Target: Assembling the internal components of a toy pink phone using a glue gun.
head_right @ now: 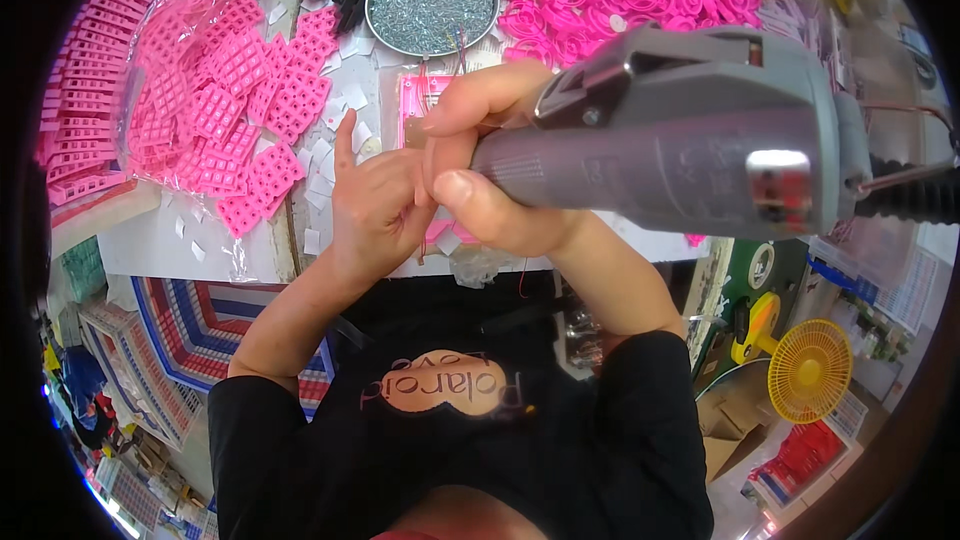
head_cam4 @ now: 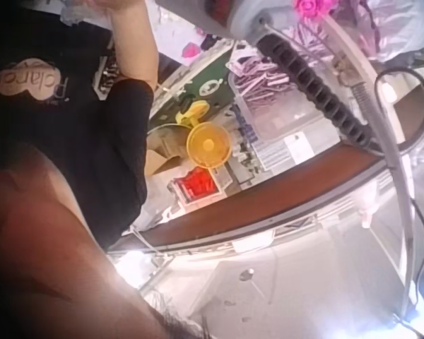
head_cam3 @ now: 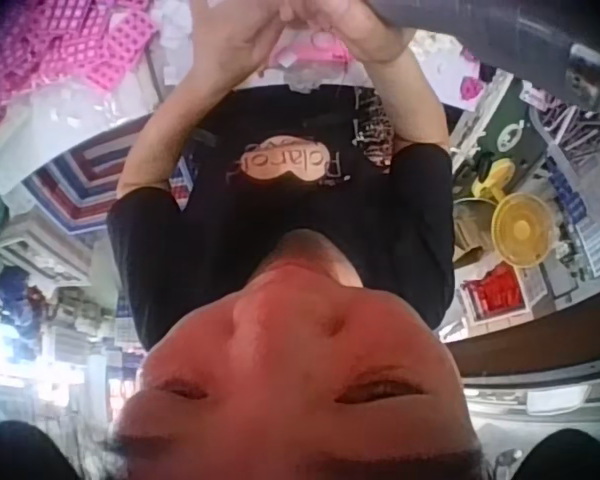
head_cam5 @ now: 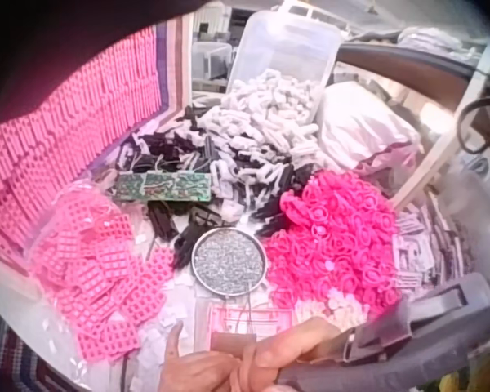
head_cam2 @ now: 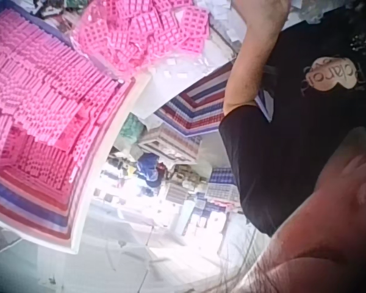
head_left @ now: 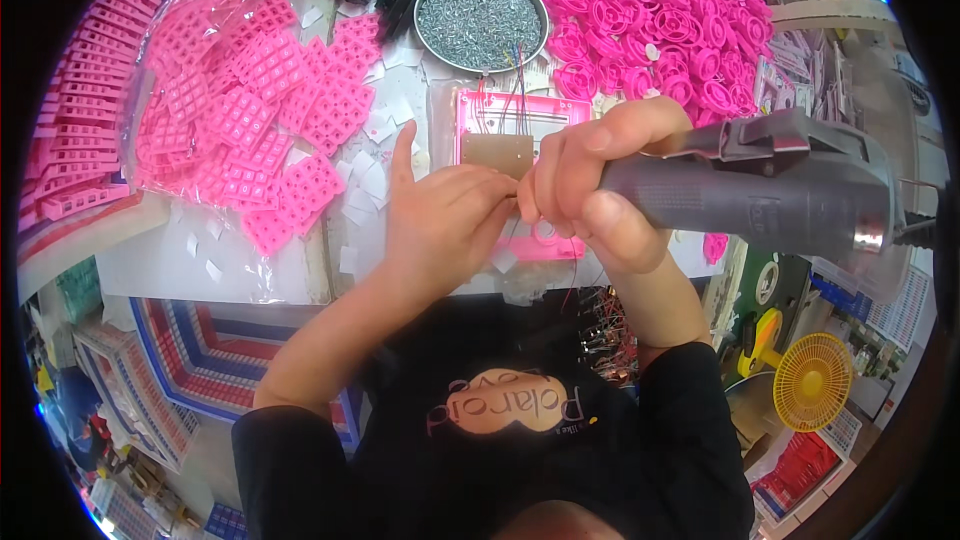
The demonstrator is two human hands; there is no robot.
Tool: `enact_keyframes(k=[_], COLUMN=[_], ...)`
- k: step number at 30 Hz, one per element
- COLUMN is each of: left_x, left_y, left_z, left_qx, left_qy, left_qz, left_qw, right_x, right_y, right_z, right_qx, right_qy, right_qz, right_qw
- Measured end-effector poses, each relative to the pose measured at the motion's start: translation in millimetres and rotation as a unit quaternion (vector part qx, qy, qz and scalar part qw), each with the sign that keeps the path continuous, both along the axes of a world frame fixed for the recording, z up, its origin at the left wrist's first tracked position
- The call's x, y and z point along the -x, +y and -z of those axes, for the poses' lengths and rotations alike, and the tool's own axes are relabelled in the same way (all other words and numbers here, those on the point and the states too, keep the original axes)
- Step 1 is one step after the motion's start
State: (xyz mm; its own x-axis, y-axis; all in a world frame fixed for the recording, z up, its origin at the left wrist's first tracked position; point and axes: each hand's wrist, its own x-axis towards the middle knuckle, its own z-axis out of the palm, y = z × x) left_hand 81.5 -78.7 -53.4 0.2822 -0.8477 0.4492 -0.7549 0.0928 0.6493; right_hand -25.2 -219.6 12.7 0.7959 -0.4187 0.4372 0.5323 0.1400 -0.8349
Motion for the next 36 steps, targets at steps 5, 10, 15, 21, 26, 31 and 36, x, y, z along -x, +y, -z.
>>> enact_keyframes(k=[5,10,15,21,26,31,36], left_x=[-21.9,-101.8,-98.9,-100.9,-98.5,-72.1,-43.1], left_y=[-15.6,-102.7,-126.8,-132.9,-124.8,-70.8,-7.3], left_z=[-11.6,1.1,3.0,14.8,14.3,-11.0,-14.4], left_qx=[-0.04,-0.15,-0.185,-0.166,-0.108,-0.068,-0.08], left_qy=[0.01,-0.224,-0.246,-0.27,-0.221,-0.098,-0.062], left_qz=[0.022,-0.17,-0.117,-0.111,-0.097,-0.071,-0.015], left_qw=[0.999,0.948,0.944,0.942,0.964,0.99,0.995], right_x=[-0.2,-6.7,-5.3,-3.2,2.8,10.7,11.2], right_y=[-3.8,-1.6,2.9,10.3,12.8,14.5,19.8], right_z=[8.3,17.6,23.6,30.0,34.0,37.4,34.7], right_qx=[0.012,0.023,0.022,0.025,0.049,0.157,0.177], right_qy=[0.001,0.043,0.049,0.056,0.08,0.128,0.144], right_qz=[0.025,0.037,0.024,0.006,0.012,0.01,0.018], right_qw=[1.0,0.998,0.998,0.998,0.995,0.979,0.973])
